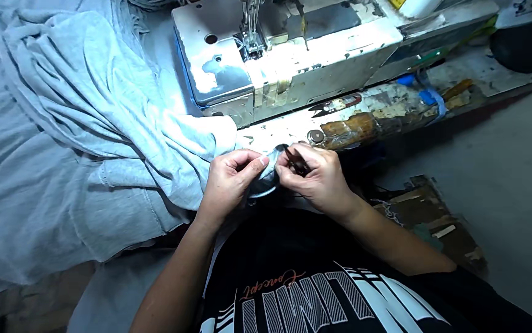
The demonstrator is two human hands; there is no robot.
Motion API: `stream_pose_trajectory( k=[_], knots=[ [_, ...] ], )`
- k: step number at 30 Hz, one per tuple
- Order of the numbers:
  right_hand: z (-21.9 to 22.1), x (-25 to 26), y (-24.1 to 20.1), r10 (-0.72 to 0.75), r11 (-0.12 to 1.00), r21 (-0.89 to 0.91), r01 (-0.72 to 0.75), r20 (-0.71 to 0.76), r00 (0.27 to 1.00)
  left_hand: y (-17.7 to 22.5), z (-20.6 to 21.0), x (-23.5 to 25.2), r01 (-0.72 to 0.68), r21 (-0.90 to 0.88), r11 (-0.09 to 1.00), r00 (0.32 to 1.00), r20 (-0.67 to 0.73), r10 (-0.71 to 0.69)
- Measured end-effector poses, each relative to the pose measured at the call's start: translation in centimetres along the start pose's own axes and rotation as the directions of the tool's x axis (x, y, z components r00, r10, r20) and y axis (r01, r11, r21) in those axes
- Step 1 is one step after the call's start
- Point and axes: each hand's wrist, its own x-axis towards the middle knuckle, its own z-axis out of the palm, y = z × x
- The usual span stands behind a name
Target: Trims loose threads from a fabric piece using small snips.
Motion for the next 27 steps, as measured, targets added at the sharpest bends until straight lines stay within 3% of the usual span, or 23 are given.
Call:
stream_pose_trajectory(
  k=[2,6,14,20,23,27],
  knots=[
    [-0.5,-0.4,-0.1,0.048,0.993,0.104,-0.049,0.017,0.999,0.0,-0.1,0.0,0.009,-0.011,1.0,1.0,-0.003,-0.009],
    [-0.7,-0.8,0.2,0.075,0.991,0.114,-0.073,-0.017,0.997,0.0,-0.1,0.1,0.002,-0.018,1.0,1.0,-0.004,-0.002],
    [0.1,-0.7,0.7,-0.138,0.973,-0.186,0.134,-0.009,0.99,-0.1,0.1,0.2,0.009,-0.035,0.999,1.0,0.0,-0.009],
    [0.0,-0.4,0.5,0.027,0.995,0.093,-0.028,0.006,1.0,-0.1,0.2,0.1,0.012,-0.014,1.0,1.0,-0.009,-0.012],
    [1.1,-0.8,0.5,-0.086,0.98,0.186,0.073,0.067,0.994,-0.6,0.4,0.1,-0.008,-0.013,1.0,0.999,-0.04,0.008],
    [2.9,-1.9,0.0,-0.289,0.926,0.309,0.219,0.205,0.935,-0.6,0.3,0.4,-0.004,-0.002,1.0,0.998,-0.061,0.004]
  ],
)
